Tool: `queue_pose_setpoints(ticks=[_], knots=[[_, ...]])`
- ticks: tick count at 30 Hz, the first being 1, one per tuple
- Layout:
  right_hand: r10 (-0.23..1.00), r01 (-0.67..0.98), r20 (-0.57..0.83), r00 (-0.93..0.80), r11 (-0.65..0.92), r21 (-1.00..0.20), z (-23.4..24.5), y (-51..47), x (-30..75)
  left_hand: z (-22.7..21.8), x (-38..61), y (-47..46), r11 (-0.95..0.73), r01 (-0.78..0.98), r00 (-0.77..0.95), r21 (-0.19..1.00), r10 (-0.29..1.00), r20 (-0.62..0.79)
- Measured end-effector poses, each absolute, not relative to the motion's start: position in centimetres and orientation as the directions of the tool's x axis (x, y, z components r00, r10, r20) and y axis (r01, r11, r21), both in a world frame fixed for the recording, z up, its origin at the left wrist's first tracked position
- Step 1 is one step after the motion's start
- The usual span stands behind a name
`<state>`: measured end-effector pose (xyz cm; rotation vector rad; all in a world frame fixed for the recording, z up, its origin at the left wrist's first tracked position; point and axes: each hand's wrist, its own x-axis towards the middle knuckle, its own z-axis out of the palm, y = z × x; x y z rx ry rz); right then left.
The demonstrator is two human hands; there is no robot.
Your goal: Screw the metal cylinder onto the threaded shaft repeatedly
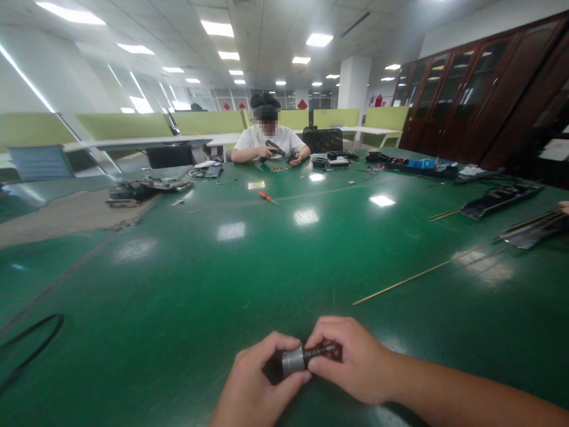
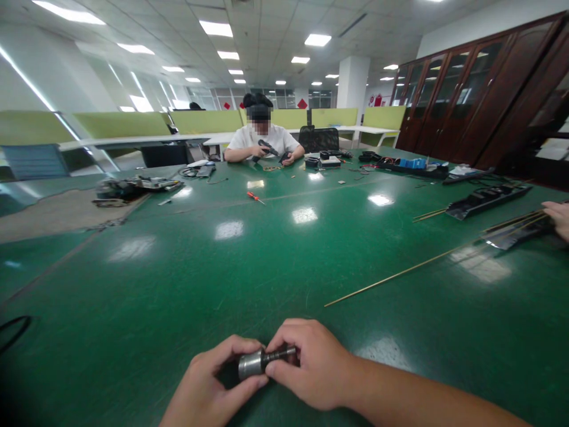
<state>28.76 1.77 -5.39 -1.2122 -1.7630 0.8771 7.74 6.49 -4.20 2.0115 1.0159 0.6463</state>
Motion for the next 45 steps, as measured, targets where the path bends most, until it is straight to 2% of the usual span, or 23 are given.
queue_pose_setpoints(ticks=[24,45], knots=[[0.967,0.406,0.167,-0.191,0.233,-0.884,-5.05,1.73,28.86,-4.01,7.74,6.4,-0.413,0.436,0.545,0.799,0.828,0.13],[0.964,0.425,0.186,-0.189,0.251,-0.87,-5.32,1.8,28.88,-4.08,7.61,6.48,-0.413,0.453,0.545,0.79,0.829,0.121]])
